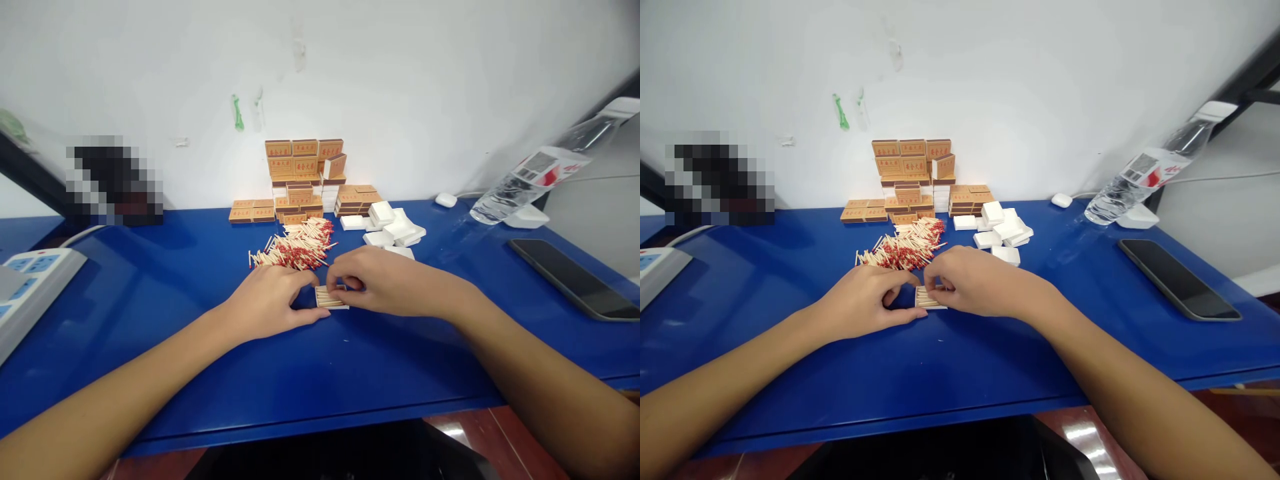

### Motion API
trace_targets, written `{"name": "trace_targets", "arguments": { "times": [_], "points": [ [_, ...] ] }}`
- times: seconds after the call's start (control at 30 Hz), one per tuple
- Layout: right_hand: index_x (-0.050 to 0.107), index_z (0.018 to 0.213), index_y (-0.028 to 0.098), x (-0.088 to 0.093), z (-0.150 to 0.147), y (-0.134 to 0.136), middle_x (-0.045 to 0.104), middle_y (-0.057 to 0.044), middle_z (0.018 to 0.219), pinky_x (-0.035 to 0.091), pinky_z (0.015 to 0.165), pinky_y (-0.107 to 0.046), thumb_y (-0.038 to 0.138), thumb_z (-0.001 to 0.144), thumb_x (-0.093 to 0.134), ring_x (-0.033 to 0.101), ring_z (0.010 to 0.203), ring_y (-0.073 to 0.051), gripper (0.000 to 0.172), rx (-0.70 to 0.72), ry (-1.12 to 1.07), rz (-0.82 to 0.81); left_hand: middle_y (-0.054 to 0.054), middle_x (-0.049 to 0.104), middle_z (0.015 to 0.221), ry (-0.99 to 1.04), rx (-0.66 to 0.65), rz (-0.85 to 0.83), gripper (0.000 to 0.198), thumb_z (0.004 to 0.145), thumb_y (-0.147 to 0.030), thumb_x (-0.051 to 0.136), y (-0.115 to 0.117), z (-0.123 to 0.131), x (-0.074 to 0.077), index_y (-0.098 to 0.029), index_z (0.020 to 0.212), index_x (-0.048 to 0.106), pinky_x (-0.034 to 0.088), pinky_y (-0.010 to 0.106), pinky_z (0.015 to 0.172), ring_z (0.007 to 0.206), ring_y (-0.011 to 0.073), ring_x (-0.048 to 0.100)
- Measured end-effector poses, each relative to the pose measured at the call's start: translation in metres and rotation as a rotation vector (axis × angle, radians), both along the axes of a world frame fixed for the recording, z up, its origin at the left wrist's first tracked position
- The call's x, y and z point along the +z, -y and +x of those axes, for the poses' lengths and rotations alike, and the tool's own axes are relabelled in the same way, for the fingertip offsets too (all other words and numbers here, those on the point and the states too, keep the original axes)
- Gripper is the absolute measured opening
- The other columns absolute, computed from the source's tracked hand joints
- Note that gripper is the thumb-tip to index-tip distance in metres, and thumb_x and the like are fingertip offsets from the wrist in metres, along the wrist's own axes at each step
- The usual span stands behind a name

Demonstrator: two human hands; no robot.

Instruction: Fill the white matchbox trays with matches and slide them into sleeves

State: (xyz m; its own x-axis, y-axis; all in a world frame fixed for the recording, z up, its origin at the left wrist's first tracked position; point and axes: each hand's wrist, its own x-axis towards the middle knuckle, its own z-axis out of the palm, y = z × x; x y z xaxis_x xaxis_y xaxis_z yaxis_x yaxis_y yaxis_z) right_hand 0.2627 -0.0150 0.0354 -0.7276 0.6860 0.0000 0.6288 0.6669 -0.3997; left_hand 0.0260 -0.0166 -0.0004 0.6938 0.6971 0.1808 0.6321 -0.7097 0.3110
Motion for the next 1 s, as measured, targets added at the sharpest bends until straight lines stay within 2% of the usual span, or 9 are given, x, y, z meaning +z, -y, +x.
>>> {"name": "trace_targets", "arguments": {
  "times": [0.13,0.3,0.77,1.0],
  "points": [
    [0.066,0.079,0.021,0.0034,0.0022,0.0003,0.060,0.004,0.070,0.033,0.064,-0.027,0.017,0.087,0.064,0.051,0.066,-0.012,0.009,0.017,-0.004,-0.029,-0.004,0.060,0.063,-0.010,0.008,-0.007,0.037,0.089,-0.058,0.069,0.0000,0.0000,0.0002,-0.021,0.092,0.071,0.030,0.027,0.052,0.054,0.0125,0.053],
    [0.069,0.080,0.021,0.0039,0.0020,-0.0001,0.061,0.003,0.069,0.033,0.063,-0.028,0.015,0.087,0.061,0.051,0.065,-0.012,0.012,0.032,0.005,-0.047,-0.004,0.060,0.063,-0.006,0.001,-0.012,0.038,0.090,-0.058,0.068,0.0000,0.0000,0.0003,-0.021,0.095,0.072,0.031,0.027,0.052,0.055,0.0132,0.054],
    [0.070,0.085,0.021,0.0044,0.0017,-0.0018,0.063,0.001,0.078,0.031,0.064,-0.028,0.011,0.086,0.060,0.048,0.067,-0.012,0.014,-0.049,0.035,0.009,-0.004,0.060,0.062,-0.009,0.004,-0.018,0.033,0.089,-0.053,0.070,0.0010,0.0004,0.0016,-0.023,0.103,0.072,0.031,0.026,0.053,0.055,0.0134,0.055],
    [0.071,0.088,0.021,0.0075,0.0026,-0.0010,0.062,0.001,0.077,0.030,0.062,-0.028,0.015,0.087,0.063,0.047,0.063,-0.011,0.010,-0.056,0.053,-0.021,-0.003,0.062,0.065,-0.021,-0.004,-0.011,0.036,0.091,-0.057,0.067,0.0013,-0.0001,0.0018,-0.022,0.099,0.071,0.032,0.027,0.053,0.055,0.0134,0.056]
  ]
}}
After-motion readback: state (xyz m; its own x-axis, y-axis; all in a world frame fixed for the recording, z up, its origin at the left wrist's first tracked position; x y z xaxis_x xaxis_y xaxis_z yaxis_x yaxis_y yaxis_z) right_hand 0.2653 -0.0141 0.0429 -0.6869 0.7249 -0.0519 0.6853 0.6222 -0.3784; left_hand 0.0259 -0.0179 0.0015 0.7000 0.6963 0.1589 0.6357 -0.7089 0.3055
